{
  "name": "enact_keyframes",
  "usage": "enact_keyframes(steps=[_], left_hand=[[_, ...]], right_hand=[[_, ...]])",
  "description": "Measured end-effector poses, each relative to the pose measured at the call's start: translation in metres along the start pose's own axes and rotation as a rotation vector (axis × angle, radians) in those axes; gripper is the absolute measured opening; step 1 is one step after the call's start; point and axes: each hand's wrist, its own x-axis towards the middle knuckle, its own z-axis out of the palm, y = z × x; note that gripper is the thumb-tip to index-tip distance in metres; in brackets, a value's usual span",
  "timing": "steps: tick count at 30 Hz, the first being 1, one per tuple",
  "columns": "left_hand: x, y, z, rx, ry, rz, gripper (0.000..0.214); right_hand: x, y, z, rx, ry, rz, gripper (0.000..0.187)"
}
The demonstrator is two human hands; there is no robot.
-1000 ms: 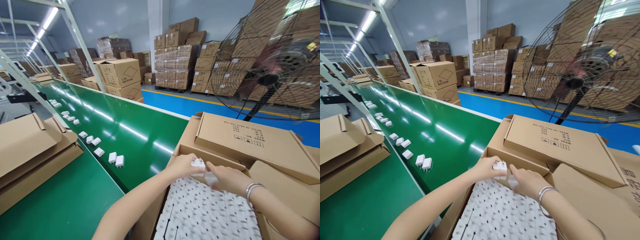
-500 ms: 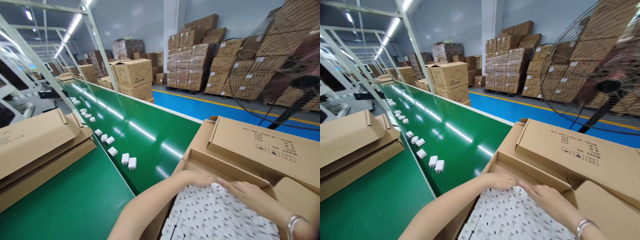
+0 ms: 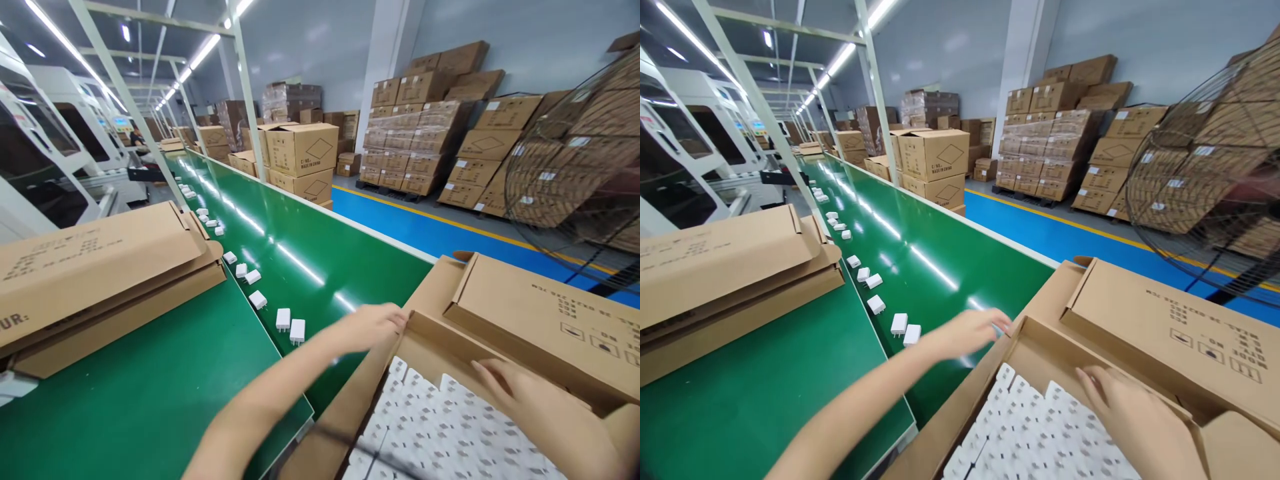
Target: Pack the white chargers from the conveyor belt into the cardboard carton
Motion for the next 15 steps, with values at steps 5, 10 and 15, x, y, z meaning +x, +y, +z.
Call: enact_keyframes(steps=[5,10,15], left_hand=[[-0.058,-0.091,-0.047,0.253,0.160,-0.493,0.039],[-0.067,-0.121,-0.010,0.357,0.177,-0.679,0.034],[-0.052,-0.126,0.002,0.395,0.245,-0.670,0.033]], right_hand=[[0.019,-0.082,-0.011,0.374,-0.067,-0.043,0.031],[0.036,-0.186,0.008,1.199,-0.423,-0.125,0.035],[0.026,-0.229,0.015,1.410,-0.613,-0.099,0.041]])
